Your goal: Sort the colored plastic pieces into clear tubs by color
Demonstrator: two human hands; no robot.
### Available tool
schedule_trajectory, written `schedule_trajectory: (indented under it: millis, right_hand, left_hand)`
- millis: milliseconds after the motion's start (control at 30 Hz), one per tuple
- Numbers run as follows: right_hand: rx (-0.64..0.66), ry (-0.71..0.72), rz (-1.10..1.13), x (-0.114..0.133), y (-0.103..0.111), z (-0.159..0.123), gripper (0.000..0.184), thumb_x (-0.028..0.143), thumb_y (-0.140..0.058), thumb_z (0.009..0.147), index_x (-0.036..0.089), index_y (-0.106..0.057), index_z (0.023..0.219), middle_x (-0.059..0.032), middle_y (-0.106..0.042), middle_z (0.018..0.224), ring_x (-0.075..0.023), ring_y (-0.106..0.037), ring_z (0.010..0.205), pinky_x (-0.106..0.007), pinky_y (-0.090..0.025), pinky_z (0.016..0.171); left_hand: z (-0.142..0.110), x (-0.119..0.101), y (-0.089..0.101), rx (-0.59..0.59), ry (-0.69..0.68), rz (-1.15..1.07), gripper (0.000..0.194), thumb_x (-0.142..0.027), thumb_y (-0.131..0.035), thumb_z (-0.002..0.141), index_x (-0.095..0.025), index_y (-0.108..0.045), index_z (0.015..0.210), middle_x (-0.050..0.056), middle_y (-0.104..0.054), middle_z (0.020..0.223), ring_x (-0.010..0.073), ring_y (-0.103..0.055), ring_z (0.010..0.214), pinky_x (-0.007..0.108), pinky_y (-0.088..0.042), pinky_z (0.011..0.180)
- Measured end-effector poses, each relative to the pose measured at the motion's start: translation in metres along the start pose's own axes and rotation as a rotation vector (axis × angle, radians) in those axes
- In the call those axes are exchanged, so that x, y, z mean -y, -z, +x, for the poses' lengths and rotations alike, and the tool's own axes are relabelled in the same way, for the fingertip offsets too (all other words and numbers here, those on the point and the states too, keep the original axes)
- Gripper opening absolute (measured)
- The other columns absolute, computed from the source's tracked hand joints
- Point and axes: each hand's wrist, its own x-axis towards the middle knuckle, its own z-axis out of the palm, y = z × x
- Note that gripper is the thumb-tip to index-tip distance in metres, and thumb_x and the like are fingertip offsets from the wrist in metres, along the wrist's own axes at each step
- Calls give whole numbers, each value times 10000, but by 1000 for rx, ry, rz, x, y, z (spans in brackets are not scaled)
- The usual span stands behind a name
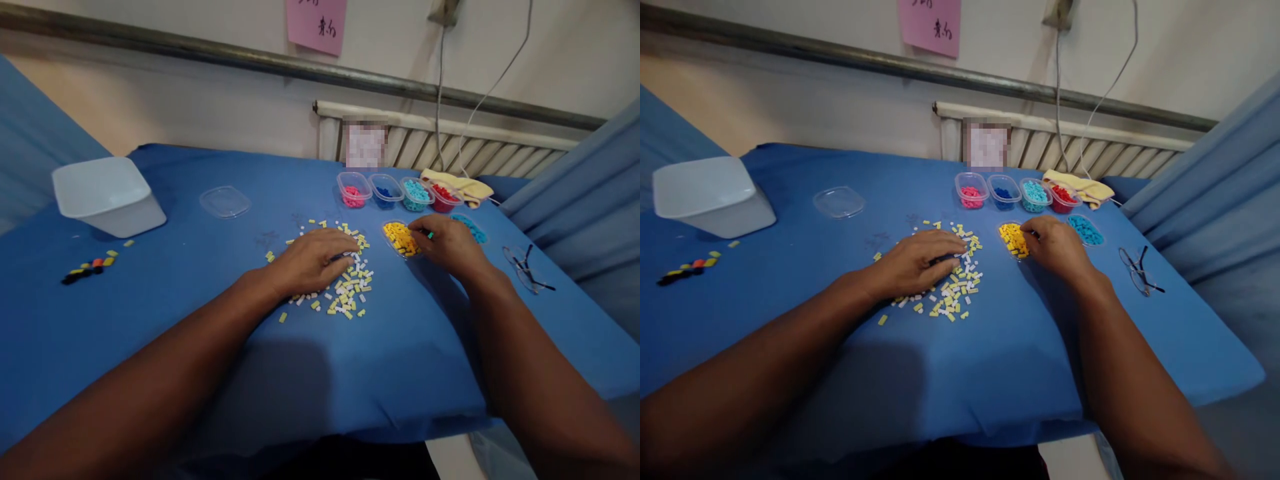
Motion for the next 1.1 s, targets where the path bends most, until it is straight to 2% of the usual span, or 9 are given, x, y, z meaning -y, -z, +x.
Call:
schedule_trajectory:
  millis: [100, 233, 400, 467, 567, 733, 800, 900, 1100]
  right_hand:
    - [-8, -28, 0, -2, -4, -2, 287, 296, -641, 981, 237, -867, 1148, -98, -868, 1120, -304, -796, 958, -429, -602, 859]
    - [-52, -47, 17, -7, -5, -1, 285, 300, -632, 994, 230, -870, 1133, -113, -870, 1125, -323, -804, 1011, -443, -604, 886]
    - [151, 76, 82, 3, -12, 2, 216, 293, -657, 997, 233, -861, 1037, -93, -866, 1089, -284, -795, 996, -399, -591, 889]
    - [164, 98, 70, 7, -11, 3, 228, 292, -638, 1012, 236, -858, 1030, -90, -865, 1091, -283, -792, 1011, -393, -584, 891]
    - [65, 59, 33, 4, -2, 4, 260, 335, -621, 1033, 239, -861, 1065, -101, -865, 1096, -295, -789, 996, -403, -579, 876]
    - [-182, -246, -113, -26, 24, 0, 313, 396, -601, 1039, 247, -863, 1122, -131, -859, 1056, -329, -778, 942, -419, -555, 814]
    - [-146, -324, -169, -37, 28, -3, 294, 393, -616, 1024, 250, -862, 1097, -139, -848, 1006, -327, -752, 864, -416, -521, 756]
    - [-44, -308, -215, -41, 22, -7, 265, 406, -628, 1013, 272, -856, 1031, -129, -827, 937, -303, -693, 750, -414, -457, 686]
    - [-41, -212, -164, -19, 4, -10, 313, 460, -606, 1017, 281, -854, 1083, -127, -849, 974, -327, -726, 798, -438, -459, 677]
  left_hand:
    - [0, -13, -1, 145, -82, 36, 380, -397, -575, 1139, -183, -754, 1396, 151, -703, 1537, 312, -630, 1487, 528, -460, 1283]
    - [1, -38, -6, 315, -105, 63, 497, -522, -588, 1136, -215, -705, 1509, 124, -573, 1690, 328, -480, 1628, 518, -361, 1356]
    - [0, -50, -19, 453, -98, 126, 675, -593, -508, 1153, -180, -540, 1686, 136, -400, 1795, 351, -319, 1713, 555, -201, 1413]
    - [-1, -46, -22, 479, -71, 150, 653, -534, -441, 1182, -153, -501, 1710, 138, -378, 1806, 338, -317, 1714, 545, -181, 1415]
    - [-1, -40, -20, 472, -48, 164, 610, -485, -404, 1195, -179, -500, 1714, 107, -400, 1802, 308, -319, 1716, 518, -166, 1418]
    - [-3, -38, -20, 457, -40, 148, 648, -540, -422, 1183, -214, -466, 1741, 107, -363, 1816, 303, -281, 1729, 524, -160, 1427]
    - [-5, -41, -22, 470, -24, 147, 705, -585, -413, 1175, -187, -430, 1756, 125, -318, 1830, 317, -258, 1734, 554, -174, 1426]
    - [-6, -48, -25, 483, -6, 161, 776, -645, -395, 1163, -156, -404, 1765, 131, -285, 1840, 315, -219, 1745, 561, -182, 1430]
    - [-5, -52, -25, 522, 85, 260, 746, -595, -334, 1187, -149, -352, 1785, 102, -190, 1870, 301, -163, 1761, 561, -93, 1441]
